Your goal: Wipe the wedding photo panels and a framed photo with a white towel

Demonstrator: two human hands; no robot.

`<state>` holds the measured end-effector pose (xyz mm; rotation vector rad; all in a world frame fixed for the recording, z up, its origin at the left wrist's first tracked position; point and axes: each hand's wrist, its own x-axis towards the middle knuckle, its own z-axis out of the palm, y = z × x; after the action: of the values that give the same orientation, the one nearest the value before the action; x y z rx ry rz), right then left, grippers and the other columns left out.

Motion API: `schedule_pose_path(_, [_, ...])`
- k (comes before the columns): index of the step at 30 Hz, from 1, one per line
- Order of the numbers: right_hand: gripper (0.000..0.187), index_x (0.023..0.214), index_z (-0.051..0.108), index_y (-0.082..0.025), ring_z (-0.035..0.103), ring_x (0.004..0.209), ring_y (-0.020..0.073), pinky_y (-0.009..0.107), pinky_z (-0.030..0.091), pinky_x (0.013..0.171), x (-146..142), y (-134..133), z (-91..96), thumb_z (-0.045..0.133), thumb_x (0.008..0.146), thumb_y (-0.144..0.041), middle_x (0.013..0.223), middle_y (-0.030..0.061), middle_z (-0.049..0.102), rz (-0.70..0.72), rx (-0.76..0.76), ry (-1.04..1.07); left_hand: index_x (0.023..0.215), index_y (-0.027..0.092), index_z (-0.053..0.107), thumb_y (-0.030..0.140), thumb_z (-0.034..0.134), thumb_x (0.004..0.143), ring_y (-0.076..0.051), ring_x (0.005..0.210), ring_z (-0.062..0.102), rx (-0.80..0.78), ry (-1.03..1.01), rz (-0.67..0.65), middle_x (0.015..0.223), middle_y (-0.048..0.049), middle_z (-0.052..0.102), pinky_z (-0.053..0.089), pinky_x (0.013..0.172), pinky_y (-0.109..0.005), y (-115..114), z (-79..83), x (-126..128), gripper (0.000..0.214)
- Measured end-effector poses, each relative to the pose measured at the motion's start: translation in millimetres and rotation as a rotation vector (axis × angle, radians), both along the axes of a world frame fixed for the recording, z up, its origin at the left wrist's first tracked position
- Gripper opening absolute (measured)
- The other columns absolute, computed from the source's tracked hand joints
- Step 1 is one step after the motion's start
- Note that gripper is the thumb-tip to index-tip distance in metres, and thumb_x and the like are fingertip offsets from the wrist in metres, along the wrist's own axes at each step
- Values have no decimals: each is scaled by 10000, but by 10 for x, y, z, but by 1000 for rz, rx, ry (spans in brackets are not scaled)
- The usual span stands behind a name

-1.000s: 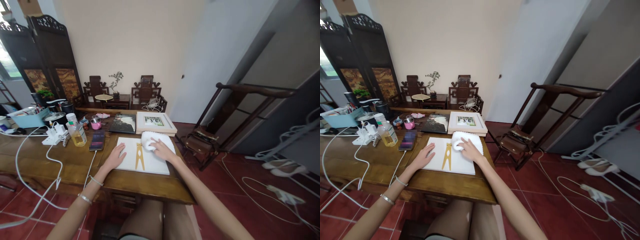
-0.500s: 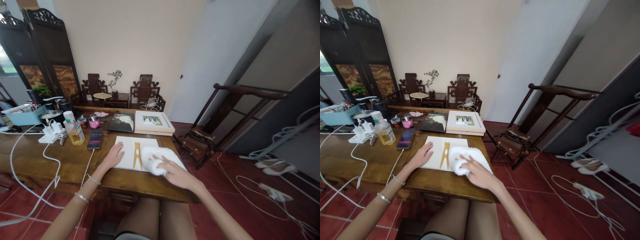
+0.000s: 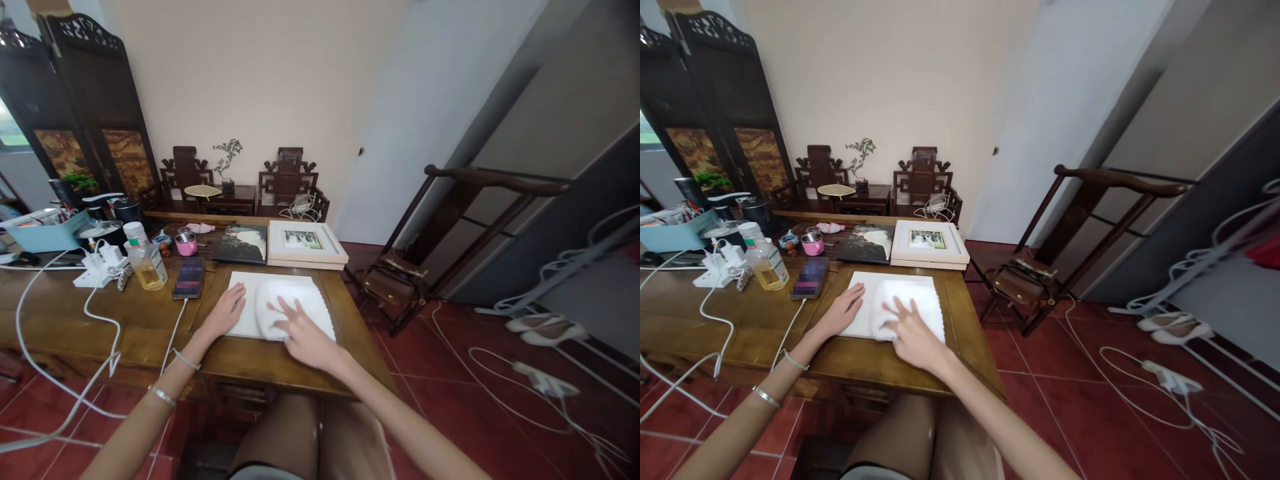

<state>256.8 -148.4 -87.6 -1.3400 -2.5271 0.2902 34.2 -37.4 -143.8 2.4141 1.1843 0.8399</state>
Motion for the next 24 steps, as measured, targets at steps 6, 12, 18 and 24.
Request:
schedule_pose_path(6, [528,978,656,-186,155,1401,208,502,77,1143,104,-414,58,408,545,-12,1442,46,398,199,-36,12,1267,134,524,291,337,905,-232,1326,383,25,12,-15,1398,-130,455,287,1110,-465,22,-28,-1,437])
schedule_pose_path(12, [550,1157,589,-160,205,1389,229,514,156,1118,133,433,23,384,664,-26,1375,93,487,-15,-27,5,1268,135,525,293,338,904,-229,1329,378,19,18,-18,1396,-128,458,286,1113,-461,9,-7,4,438])
schedule_pose_path(18, [475,1210,566,-138,217,1368,328,621,200,1034,-210,923,61,428,759,-82,1424,153,407,-184,42,-129,1262,144,531,301,344,902,-232,1331,376,-6,-25,-17,1399,-128,454,280,1111,-471,23,-28,0,435])
schedule_pose_path(24, [435,1124,629,-168,173,1385,323,594,162,1076,-279,133,69,461,729,-94,1446,123,382,15,68,-124,1279,121,510,298,324,906,-232,1333,371,3,-11,1,1399,-137,452,278,1113,-465,24,-53,15,453])
